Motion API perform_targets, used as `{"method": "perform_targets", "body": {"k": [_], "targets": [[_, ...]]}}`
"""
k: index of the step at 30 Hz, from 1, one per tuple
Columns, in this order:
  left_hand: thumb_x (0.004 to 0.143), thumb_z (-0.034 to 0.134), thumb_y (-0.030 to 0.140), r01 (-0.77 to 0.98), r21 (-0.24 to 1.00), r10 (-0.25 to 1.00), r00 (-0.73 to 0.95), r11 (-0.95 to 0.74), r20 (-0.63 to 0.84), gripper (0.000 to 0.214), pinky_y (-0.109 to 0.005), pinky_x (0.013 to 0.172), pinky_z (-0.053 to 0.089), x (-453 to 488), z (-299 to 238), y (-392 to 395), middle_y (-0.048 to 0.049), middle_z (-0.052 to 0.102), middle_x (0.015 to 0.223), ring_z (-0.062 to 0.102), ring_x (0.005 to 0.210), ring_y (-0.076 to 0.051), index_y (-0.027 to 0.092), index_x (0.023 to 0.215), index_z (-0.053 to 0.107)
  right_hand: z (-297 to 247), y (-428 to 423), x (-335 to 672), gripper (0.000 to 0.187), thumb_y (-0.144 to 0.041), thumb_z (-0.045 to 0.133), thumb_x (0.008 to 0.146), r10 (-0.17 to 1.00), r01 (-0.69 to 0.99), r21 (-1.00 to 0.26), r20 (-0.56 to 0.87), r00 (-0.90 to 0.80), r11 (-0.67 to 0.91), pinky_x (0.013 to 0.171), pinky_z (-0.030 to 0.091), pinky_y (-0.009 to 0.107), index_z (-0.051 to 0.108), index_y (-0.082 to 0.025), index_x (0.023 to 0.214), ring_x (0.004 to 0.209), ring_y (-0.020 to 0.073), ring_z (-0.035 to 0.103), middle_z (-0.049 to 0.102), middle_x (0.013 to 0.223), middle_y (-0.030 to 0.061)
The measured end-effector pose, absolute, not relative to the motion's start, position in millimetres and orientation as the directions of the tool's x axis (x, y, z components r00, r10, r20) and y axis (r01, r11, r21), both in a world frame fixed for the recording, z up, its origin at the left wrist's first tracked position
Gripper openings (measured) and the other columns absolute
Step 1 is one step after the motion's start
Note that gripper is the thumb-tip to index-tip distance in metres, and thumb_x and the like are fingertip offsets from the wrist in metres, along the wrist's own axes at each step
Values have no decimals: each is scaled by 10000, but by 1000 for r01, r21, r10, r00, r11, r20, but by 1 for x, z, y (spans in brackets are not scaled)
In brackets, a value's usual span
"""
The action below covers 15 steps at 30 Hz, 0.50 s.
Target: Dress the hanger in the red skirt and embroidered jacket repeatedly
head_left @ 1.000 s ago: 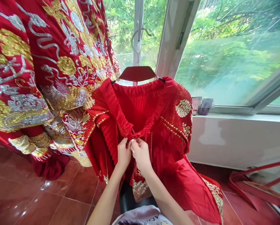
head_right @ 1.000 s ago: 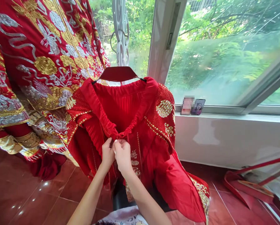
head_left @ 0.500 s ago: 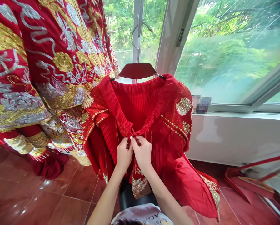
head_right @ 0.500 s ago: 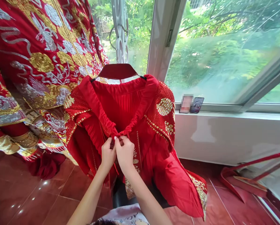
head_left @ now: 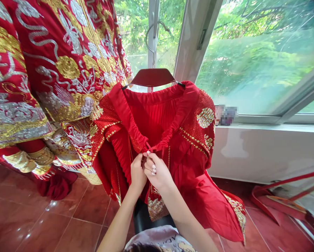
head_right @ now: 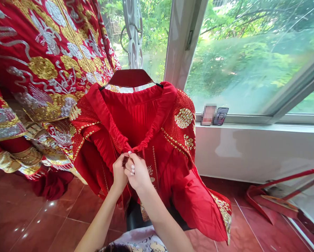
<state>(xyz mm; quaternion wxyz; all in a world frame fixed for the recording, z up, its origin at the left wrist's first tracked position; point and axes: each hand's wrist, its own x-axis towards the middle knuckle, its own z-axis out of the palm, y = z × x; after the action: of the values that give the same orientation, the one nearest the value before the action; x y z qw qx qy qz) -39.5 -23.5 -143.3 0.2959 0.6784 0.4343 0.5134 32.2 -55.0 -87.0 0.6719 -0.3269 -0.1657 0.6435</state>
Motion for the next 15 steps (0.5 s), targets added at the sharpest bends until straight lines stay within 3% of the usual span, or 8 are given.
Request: {"method": "perform_targets", "body": {"k": [4, 7, 10, 15], "targets": [[828, 491, 175, 305, 790, 845, 127, -532, 520, 155, -238, 617, 425, -36, -132, -28, -46, 690, 838, 574, 668, -141, 171, 869, 641, -69, -59, 26, 226, -344, 687, 604, 922, -730, -661, -150, 356, 174, 343, 169, 175, 602, -135, 620, 331, 13, 222, 324, 344, -106], [852, 485, 178, 325, 727, 793, 157, -605, 589, 151, -241, 627, 427, -33, -122, -32, -43, 673, 794, 576, 680, -146, 173, 815, 632, -53, -63, 27, 215, -331, 683, 619, 894, -683, -679, -89, 440, 269, 355, 195, 179, 596, -136, 599, 332, 15, 252, 340, 348, -96], [856, 485, 174, 346, 689, 763, 154, -637, 627, 160, -239, 624, 423, -35, -123, -31, -33, 644, 731, 569, 672, -147, 174, 754, 608, -48, -65, 27, 206, -319, 681, 627, 900, -683, -680, -75, 429, 268, 357, 183, 186, 589, -139, 589, 334, 15, 242, 336, 349, -97], [839, 473, 146, 413, 722, 819, 118, -554, 561, 155, -226, 572, 412, -41, -146, -19, -35, 645, 712, 563, 621, -138, 166, 768, 609, -65, -57, 17, 209, -322, 679, 630, 895, -684, -698, -142, 422, 211, 372, 173, 198, 580, -142, 591, 348, 21, 241, 337, 361, -95]]}}
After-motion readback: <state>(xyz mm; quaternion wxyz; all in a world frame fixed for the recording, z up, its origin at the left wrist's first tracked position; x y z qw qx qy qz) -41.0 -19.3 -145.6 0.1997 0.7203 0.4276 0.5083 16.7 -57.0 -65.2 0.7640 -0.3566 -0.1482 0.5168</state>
